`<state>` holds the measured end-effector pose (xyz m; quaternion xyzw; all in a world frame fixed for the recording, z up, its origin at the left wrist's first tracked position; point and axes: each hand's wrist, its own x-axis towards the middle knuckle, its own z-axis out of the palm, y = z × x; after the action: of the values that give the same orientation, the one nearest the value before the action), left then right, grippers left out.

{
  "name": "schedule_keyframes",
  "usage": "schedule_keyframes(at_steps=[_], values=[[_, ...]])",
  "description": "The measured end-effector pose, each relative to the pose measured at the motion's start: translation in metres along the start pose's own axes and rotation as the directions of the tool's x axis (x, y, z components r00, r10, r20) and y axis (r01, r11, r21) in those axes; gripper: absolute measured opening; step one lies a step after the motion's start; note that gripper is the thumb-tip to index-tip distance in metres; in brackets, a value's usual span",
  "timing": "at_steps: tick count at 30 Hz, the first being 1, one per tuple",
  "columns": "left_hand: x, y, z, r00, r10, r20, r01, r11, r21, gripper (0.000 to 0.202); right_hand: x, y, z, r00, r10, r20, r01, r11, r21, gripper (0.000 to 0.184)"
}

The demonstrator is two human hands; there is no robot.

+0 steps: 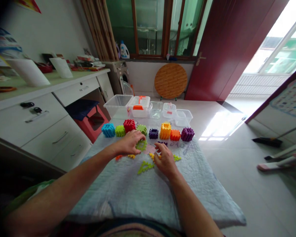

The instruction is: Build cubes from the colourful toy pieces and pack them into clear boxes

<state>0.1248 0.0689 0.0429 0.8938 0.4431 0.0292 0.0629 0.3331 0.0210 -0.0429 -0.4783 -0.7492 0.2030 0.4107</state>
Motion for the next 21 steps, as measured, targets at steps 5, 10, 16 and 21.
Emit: schedule_keyframes(at_steps=[5, 10, 16, 21], values=[[0.040, -0.022, -0.029, 0.991, -0.091, -0.098, 0.103, 0.986, 0.129, 0.046, -0.001, 0.001, 0.000, 1.000, -0.001, -0.001, 0.001, 1.000, 0.010, 0.037], [0.065, -0.029, -0.027, 0.984, -0.179, 0.012, 0.174, 0.967, 0.186, 0.043, -0.001, 0.000, -0.001, 1.000, 0.004, -0.003, -0.004, 1.000, 0.010, 0.036], [0.078, -0.033, -0.020, 0.973, -0.224, 0.061, 0.203, 0.948, 0.247, 0.041, -0.001, 0.000, -0.002, 1.000, 0.012, 0.019, -0.012, 1.000, 0.005, 0.035], [0.085, -0.035, -0.015, 0.966, -0.228, 0.118, 0.191, 0.946, 0.263, 0.046, -0.001, 0.000, -0.002, 1.000, 0.018, 0.024, -0.018, 1.000, -0.001, 0.036]])
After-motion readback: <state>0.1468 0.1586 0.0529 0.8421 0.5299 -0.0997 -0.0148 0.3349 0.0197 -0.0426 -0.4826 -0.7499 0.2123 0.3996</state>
